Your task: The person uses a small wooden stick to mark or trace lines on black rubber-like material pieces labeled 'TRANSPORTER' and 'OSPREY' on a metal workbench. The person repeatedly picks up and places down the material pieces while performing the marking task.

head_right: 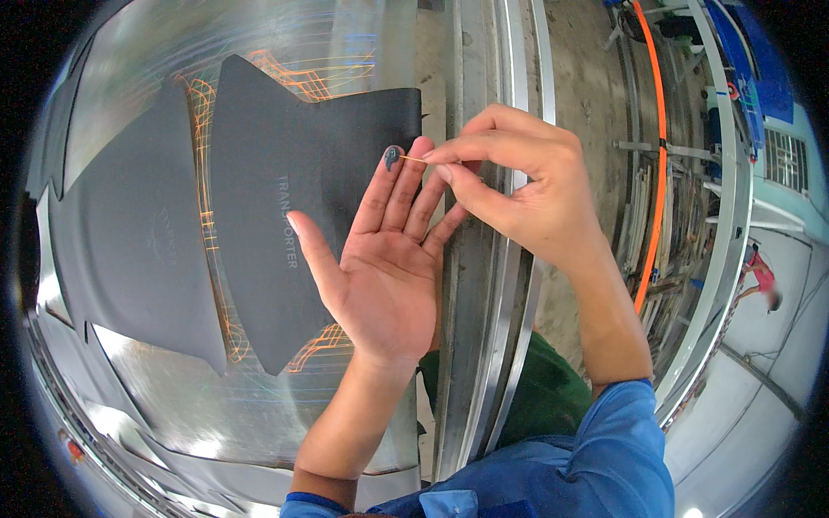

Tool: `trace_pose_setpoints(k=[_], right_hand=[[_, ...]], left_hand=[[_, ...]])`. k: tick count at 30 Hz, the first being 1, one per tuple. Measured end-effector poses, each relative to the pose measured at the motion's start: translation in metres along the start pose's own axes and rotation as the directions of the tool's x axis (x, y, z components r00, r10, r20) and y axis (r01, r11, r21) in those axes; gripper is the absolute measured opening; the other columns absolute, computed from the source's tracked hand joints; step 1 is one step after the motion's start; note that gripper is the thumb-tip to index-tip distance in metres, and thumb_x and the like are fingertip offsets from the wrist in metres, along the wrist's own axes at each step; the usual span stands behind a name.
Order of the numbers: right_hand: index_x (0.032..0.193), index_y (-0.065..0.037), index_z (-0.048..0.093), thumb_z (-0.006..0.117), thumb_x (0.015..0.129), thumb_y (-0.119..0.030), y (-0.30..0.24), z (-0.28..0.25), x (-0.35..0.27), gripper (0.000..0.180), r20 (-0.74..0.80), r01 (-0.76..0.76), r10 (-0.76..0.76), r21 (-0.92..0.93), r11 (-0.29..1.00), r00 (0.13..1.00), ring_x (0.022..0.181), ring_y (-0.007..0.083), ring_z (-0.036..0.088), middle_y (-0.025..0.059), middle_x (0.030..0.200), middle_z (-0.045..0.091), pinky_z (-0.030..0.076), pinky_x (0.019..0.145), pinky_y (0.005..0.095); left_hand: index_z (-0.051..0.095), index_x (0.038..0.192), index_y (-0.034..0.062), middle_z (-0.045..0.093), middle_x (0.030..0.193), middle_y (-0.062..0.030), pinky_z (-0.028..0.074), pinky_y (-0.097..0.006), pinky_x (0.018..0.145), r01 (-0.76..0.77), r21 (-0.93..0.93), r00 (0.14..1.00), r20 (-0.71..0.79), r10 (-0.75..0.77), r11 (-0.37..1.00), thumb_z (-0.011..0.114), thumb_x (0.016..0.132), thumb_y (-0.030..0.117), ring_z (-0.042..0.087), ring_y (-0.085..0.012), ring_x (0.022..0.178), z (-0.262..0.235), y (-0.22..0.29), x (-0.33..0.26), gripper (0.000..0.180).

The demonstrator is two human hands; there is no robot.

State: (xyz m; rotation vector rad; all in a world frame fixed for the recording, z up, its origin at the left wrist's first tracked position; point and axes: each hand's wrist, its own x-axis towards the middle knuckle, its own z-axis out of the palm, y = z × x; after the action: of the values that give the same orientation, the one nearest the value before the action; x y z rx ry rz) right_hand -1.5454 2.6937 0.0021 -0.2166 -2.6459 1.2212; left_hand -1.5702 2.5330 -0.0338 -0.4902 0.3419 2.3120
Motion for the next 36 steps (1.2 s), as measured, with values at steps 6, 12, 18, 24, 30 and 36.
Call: trace_pose_setpoints(k=[6,12,18,24,30,36], right_hand=[[0.095,-0.004,0.078,0.072,0.079,0.003,-0.0012,-0.0019,0.0011,0.019,0.019,-0.028,0.028,0.005,1.0,0.999,0.074,0.015,0.064,0.0071,0.083,0.068,0.05,0.067,0.028],[0.095,-0.004,0.078,0.072,0.078,0.003,-0.001,-0.0021,0.0015,0.019,0.025,-0.02,0.021,-0.017,1.0,0.999,0.073,0.0144,0.065,0.0066,0.082,0.067,0.05,0.066,0.0267],[0.095,-0.005,0.078,0.073,0.077,0.003,-0.0034,-0.0006,0.0014,0.021,0.028,-0.01,0.013,-0.078,0.997,1.0,0.072,0.0144,0.065,0.0054,0.081,0.065,0.051,0.065,0.0261],[0.096,-0.005,0.078,0.073,0.076,0.004,-0.0024,0.0016,-0.0001,0.022,0.014,-0.002,0.003,-0.05,0.999,1.0,0.072,0.0138,0.065,0.0053,0.081,0.065,0.051,0.064,0.0256],[0.095,-0.004,0.078,0.072,0.077,0.004,-0.001,-0.0011,-0.0002,0.021,0.016,-0.006,0.007,-0.039,0.999,1.0,0.072,0.0143,0.065,0.0059,0.081,0.066,0.05,0.064,0.0261],[0.094,-0.003,0.077,0.072,0.079,0.003,0.0002,-0.0035,0.0023,0.017,0.035,-0.024,0.024,0.0,1.0,0.999,0.074,0.0126,0.063,0.0057,0.082,0.066,0.049,0.066,0.0253]], left_hand=[[0.046,0.144,-0.0038,0.044,0.152,-0.0237,0.042,-0.05,0.11,-0.003,-0.016,1.0,-0.004,0.003,1.0,0.025,0.095,0.079,0.049,-0.0355,0.136,-0.001,-0.0014,0.0004,0.099],[0.048,0.143,-0.0028,0.045,0.151,-0.0237,0.042,-0.05,0.11,-0.012,-0.018,1.0,0.0,0.012,1.0,0.025,0.095,0.079,0.049,-0.0349,0.135,-0.0017,-0.0025,0.0007,0.097],[0.047,0.143,-0.0029,0.045,0.151,-0.024,0.041,-0.05,0.111,-0.009,0.0,1.0,-0.017,0.009,1.0,0.024,0.095,0.079,0.049,-0.0345,0.135,0.0,-0.0025,0.0,0.097],[0.043,0.147,-0.0023,0.044,0.153,-0.0233,0.038,-0.048,0.113,-0.012,0.024,1.0,0.019,0.012,1.0,0.018,0.097,0.077,0.044,-0.0331,0.14,-0.0024,-0.0012,-0.0015,0.097],[0.045,0.145,-0.0021,0.044,0.152,-0.0237,0.04,-0.049,0.112,-0.015,0.009,1.0,0.015,0.015,1.0,0.02,0.097,0.077,0.046,-0.0337,0.139,-0.002,-0.0028,-0.0006,0.096],[0.05,0.141,-0.0013,0.053,0.142,-0.0227,0.045,-0.047,0.105,-0.022,-0.007,0.997,-0.068,0.021,1.0,0.023,0.097,0.077,0.054,-0.0331,0.128,0.0065,-0.004,0.0013,0.094]])
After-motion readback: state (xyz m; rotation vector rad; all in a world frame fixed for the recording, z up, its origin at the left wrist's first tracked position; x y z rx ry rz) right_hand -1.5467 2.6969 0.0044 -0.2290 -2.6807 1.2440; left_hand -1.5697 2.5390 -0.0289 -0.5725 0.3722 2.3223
